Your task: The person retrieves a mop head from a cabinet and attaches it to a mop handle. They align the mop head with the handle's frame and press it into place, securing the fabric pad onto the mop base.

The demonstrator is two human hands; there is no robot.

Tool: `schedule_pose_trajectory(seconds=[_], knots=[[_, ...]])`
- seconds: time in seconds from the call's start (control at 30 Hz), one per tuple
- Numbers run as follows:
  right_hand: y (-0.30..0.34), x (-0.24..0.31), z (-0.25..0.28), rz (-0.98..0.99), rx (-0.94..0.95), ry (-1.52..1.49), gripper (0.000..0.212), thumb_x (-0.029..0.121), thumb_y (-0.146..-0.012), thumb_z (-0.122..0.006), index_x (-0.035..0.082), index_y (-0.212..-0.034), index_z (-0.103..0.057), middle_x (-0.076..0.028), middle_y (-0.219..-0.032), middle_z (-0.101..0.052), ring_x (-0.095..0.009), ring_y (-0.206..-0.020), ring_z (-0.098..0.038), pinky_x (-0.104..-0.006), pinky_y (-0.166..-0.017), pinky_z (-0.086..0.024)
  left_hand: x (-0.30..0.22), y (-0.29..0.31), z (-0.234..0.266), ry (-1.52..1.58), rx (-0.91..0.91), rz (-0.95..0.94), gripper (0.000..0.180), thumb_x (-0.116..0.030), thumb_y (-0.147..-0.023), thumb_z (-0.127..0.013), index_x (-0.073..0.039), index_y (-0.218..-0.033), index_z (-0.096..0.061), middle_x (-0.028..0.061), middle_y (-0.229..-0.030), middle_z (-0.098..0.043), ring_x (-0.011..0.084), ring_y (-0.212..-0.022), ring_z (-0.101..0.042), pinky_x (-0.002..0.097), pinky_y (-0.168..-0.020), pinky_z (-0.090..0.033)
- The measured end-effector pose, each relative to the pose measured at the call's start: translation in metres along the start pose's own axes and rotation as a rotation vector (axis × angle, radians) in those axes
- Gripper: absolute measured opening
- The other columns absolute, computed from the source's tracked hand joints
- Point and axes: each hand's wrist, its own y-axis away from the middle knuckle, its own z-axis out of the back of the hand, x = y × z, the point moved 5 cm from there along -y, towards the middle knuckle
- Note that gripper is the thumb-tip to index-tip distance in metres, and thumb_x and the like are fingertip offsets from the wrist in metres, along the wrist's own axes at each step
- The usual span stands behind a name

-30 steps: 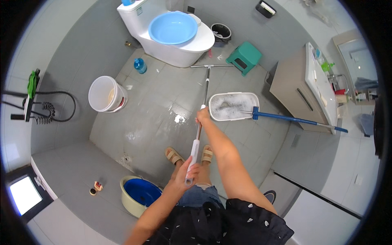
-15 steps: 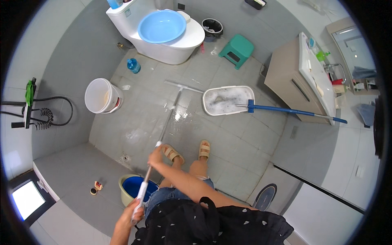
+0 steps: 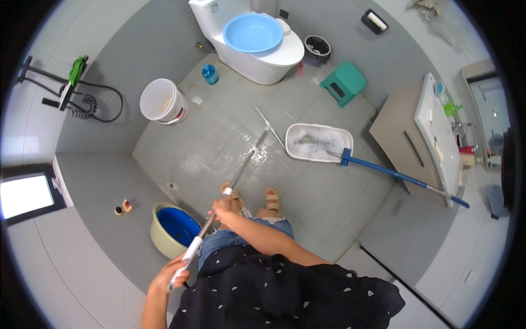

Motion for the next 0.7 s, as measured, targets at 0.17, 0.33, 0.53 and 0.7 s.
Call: schedule_pose_trajectory(seconds=[0.17, 0.33, 0.53, 0.7], knots=[[-0.02, -0.042, 0.05, -0.167, 0.156, -0.077, 0.028, 0.012, -0.09, -0.047, 0.013, -0.111, -0.029, -0.011, -0.08, -0.046, -0.026, -0.059, -0.057, -0.0565, -0.053, -0.056, 0.022, -0.004, -0.04, -0.277, -0.1, -0.017, 0.052, -0.017, -0.093, -0.053, -0.026, -0.141, -0.036, -0.0009, -0.062, -0.041, 0.0068, -0.045, -0.035, 0.0211, -0.037, -0.029], [0.068, -0.072, 0.009, -0.32, 0.192, -0.051, 0.02, 0.012, -0.089, -0.046, 0.01, -0.105, -0.034, -0.01, -0.078, -0.046, -0.027, -0.059, -0.055, -0.0564, -0.056, -0.055, 0.062, 0.072, -0.042, -0.318, -0.321, -0.03, 0.054, -0.015, -0.093, -0.052, -0.022, -0.143, -0.034, -0.0014, -0.06, -0.04, 0.007, -0.044, -0.036, 0.0221, -0.037, -0.031], [0.048, -0.122, -0.065, -0.49, 0.561, 0.014, 0.003, 0.004, -0.08, -0.047, 0.005, -0.078, -0.045, -0.008, -0.066, -0.047, -0.025, -0.059, -0.055, -0.0559, -0.065, -0.055, 0.071, 0.083, -0.053, -0.267, -0.398, -0.196, 0.057, -0.011, -0.091, -0.051, -0.018, -0.144, -0.031, -0.001, -0.059, -0.042, 0.008, -0.043, -0.04, 0.0236, -0.037, -0.035], [0.079, -0.106, -0.065, -0.49, 0.644, 0.065, 0.007, 0.004, -0.081, -0.047, 0.004, -0.075, -0.045, -0.011, -0.069, -0.047, -0.026, -0.059, -0.055, -0.0579, -0.067, -0.055, 0.099, 0.097, -0.044, -0.1, -0.347, -0.266, 0.064, -0.008, -0.089, -0.052, -0.019, -0.146, -0.025, -0.0009, -0.06, -0.044, 0.0085, -0.043, -0.042, 0.0237, -0.037, -0.037]])
